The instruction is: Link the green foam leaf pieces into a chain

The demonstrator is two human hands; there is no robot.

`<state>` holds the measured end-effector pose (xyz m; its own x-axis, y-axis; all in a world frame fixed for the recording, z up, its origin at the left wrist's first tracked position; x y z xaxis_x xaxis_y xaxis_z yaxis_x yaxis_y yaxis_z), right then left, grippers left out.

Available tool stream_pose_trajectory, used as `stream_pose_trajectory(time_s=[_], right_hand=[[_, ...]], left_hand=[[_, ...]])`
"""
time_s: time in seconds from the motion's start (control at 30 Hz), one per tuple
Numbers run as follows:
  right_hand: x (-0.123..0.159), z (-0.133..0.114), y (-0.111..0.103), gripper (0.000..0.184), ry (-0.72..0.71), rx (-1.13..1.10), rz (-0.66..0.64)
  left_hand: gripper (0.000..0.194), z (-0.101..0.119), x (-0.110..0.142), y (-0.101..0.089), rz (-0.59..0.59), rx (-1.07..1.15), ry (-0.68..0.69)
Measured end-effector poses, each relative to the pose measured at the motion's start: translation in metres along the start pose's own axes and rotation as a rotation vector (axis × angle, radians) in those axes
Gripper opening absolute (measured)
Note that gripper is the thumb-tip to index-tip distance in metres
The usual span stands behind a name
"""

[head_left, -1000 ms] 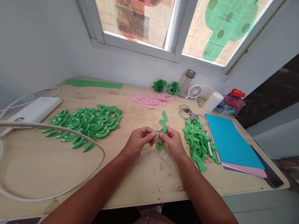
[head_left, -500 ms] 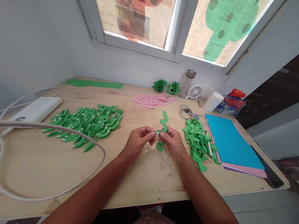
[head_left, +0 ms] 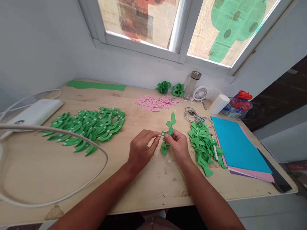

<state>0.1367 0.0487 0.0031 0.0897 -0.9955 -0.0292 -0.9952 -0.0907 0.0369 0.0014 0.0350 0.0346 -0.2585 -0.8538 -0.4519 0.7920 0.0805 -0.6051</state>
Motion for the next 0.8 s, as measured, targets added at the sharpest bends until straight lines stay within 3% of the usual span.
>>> stream_pose_trajectory(time_s=[0.2,0.33,0.8], right_hand=[[0.0,0.002,-0.003,0.02,-0.008,0.067,0.037],[0.0,0.003,-0.002,0.019,-0.013,0.08,0.038],[-0.002,0.006,0.002,0.024,-0.054,0.097,-0.077]], left_hand=[[0.012,0.005,0.003,-0.003,0.139,-0.135,0.163],[0.011,0.008,0.003,-0.002,0.127,-0.16,0.229],[0.01,-0.002,0.0,0.0,0.054,0.025,0.074]])
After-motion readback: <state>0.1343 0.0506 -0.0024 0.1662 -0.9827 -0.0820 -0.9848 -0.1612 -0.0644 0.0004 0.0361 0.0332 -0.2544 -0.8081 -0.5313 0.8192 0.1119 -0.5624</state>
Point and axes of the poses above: each hand's wrist, its own x-axis away from the middle knuckle, its own y-axis out of the palm, z = x × y, the point moved 6 cm from there along -x, towards the middle knuckle, and after that the axes turned 10 degrees about -z, right-handed, at the moved point
